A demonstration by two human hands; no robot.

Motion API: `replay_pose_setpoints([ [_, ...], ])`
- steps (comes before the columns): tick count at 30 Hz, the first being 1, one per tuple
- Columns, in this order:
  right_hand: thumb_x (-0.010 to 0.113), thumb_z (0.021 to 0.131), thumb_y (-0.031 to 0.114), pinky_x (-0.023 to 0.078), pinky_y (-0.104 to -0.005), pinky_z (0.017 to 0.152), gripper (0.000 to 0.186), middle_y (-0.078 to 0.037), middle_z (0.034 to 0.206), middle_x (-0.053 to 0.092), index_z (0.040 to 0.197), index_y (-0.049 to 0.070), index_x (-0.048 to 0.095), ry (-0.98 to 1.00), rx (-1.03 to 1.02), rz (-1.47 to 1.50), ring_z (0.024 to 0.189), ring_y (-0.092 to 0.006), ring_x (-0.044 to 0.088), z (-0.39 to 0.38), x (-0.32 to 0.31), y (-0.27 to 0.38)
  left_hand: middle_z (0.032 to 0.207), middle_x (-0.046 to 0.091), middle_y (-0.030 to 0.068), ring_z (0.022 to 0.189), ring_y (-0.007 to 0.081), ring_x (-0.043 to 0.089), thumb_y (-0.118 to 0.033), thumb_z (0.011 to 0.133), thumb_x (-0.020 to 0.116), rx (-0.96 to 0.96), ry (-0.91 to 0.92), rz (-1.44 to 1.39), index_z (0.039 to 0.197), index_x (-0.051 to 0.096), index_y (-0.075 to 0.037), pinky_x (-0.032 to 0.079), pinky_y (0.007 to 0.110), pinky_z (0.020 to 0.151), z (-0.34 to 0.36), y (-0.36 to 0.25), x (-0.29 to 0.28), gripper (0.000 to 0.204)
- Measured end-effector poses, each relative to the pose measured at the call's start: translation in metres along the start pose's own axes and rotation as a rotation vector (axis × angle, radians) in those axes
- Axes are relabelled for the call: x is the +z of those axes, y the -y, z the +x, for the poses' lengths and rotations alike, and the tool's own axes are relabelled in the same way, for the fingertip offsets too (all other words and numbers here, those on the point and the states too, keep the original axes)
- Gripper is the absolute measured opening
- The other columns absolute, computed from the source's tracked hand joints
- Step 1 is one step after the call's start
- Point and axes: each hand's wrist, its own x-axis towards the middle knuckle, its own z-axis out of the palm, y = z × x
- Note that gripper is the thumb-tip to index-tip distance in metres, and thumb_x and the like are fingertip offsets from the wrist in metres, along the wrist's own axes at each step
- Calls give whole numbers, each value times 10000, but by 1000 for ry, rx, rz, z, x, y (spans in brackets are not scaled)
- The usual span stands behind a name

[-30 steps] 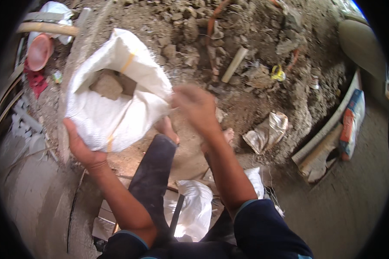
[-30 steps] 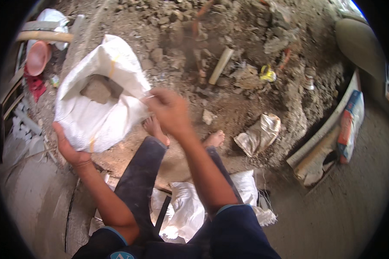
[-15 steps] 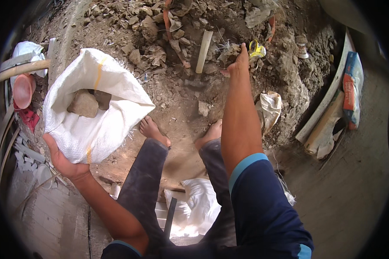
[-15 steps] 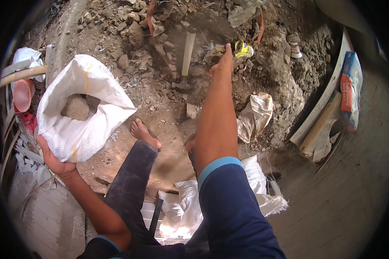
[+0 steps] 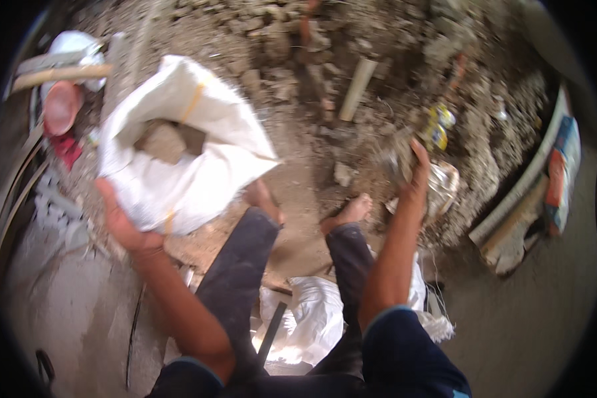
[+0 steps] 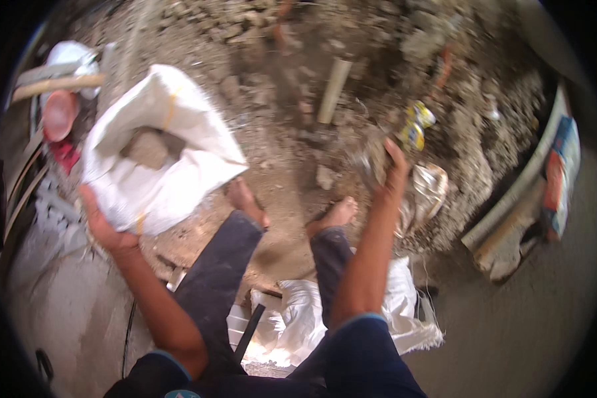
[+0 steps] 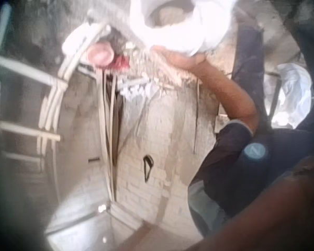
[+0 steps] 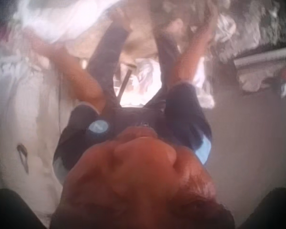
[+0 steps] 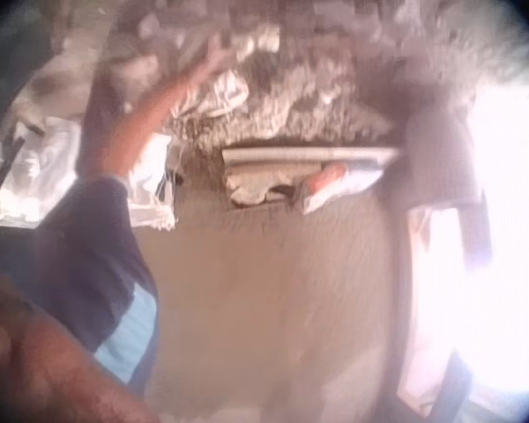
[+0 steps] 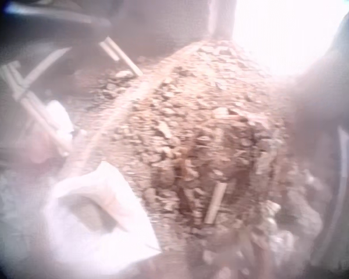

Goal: The person fills white bags with concrete debris and soil by hand and using a plastic bowl in an active work zone.

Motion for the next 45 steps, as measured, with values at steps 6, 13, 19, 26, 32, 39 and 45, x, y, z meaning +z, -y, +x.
replay_pose_setpoints([
  [6,833,516,242,437,-312,897,893,-80,1118,593,1280,-30,459,469,113,-489,991,-192,577,-123,65,66,1294,512,139,1164,275,517,-428,971,413,71,-215,37,1329,412,17,389,423,1018,6,17,21,572],
  [13,826,594,358,420,-337,928,867,-132,1160,587,1308,-4,493,1296,692,-929,1027,-219,562,-132,253,11,1290,510,157,1159,289,521,-432,958,440,113,-179,85,1334,390,34,395,431,1011,-19,-3,8,600],
  [19,603,852,489,514,-293,653,494,-81,926,631,1043,34,631,1020,659,-607,790,-155,615,-154,346,-117,1328,479,165,1205,291,483,-454,947,448,229,-267,56,1359,356,39,346,443,1042,-34,-6,-7,649],
  [26,702,796,320,494,-301,625,413,-109,893,629,988,-33,604,865,634,-622,709,-176,608,-198,352,-156,1285,519,129,1144,282,525,-434,961,430,281,-317,-59,1354,368,31,396,413,988,-45,-22,-40,612],
  [32,412,879,489,461,-450,782,536,-140,1154,552,1187,69,534,599,801,-334,985,-305,526,-157,328,-148,1269,525,132,1141,264,524,-452,945,457,28,-206,-65,1341,377,49,388,400,991,-45,-14,-35,643],
  [39,488,882,435,472,-370,761,460,-166,1136,579,1111,61,629,840,440,-653,955,-283,568,-206,366,-112,1337,459,150,1215,277,461,-457,952,433,102,-154,-144,1368,334,35,329,423,1053,-36,-6,-18,652],
  [45,611,795,340,502,-396,795,366,-203,872,670,1013,56,688,996,-426,-1022,846,-329,655,-240,363,-147,1389,412,164,1268,308,411,-428,974,381,376,-242,-239,1389,325,-1,290,464,1077,-47,-38,-28,598],
])
